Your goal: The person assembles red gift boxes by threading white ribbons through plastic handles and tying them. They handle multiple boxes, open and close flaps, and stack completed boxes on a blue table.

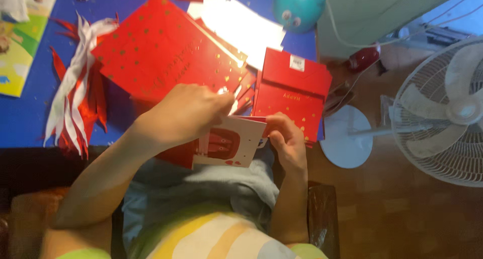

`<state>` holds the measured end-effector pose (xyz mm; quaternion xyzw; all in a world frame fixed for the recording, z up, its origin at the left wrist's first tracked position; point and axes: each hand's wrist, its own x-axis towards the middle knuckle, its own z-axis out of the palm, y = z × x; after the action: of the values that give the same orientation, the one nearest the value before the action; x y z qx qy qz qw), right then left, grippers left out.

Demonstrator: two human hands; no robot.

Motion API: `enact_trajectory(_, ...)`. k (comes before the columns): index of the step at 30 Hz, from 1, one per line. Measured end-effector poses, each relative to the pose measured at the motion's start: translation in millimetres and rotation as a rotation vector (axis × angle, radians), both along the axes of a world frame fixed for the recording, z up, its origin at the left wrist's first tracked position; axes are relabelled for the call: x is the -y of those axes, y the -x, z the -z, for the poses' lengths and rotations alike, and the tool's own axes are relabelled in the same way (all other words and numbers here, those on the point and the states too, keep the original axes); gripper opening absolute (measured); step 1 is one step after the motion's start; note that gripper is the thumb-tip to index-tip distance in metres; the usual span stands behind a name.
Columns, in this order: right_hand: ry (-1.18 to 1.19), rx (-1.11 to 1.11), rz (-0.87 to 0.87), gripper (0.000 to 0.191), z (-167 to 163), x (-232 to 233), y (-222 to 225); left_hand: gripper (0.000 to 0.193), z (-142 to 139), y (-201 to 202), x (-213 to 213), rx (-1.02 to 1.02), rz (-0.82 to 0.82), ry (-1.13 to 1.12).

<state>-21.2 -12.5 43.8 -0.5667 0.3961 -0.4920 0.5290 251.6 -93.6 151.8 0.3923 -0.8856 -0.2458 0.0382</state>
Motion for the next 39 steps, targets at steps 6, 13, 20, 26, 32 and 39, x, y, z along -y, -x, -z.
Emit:
enact_trajectory(6, 0.045, -0.058, -0.041, 0.104, -28, 7, -13, 0.018, -32, -53, -4, -0.388, -0.087, -0.155)
enact_trajectory(13, 0.033, 0.215, -0.163, 0.109, -36, 39, -26, 0.014, -30, -102, 6, -0.875, -0.396, -0.116)
enact_trajectory(20, 0.093, 0.093, -0.045, 0.052, -68, 143, -80, 0.024, -18, -112, 83, -1.361, -0.593, 0.278)
enact_trajectory(26, 0.133, 0.044, 0.074, 0.025, -81, 253, -127, 0.026, -1, -113, 164, -1.603, -0.587, 0.384)
enact_trajectory(32, 0.135, 0.067, 0.037, 0.017, -65, 335, -147, 0.024, 15, -118, 230, -1.483, -0.728, 0.519)
enact_trajectory(39, 0.000, -0.028, 0.014, 0.016, -29, 380, -155, 0.051, 56, -103, 267, -1.090, -0.918, 0.707)
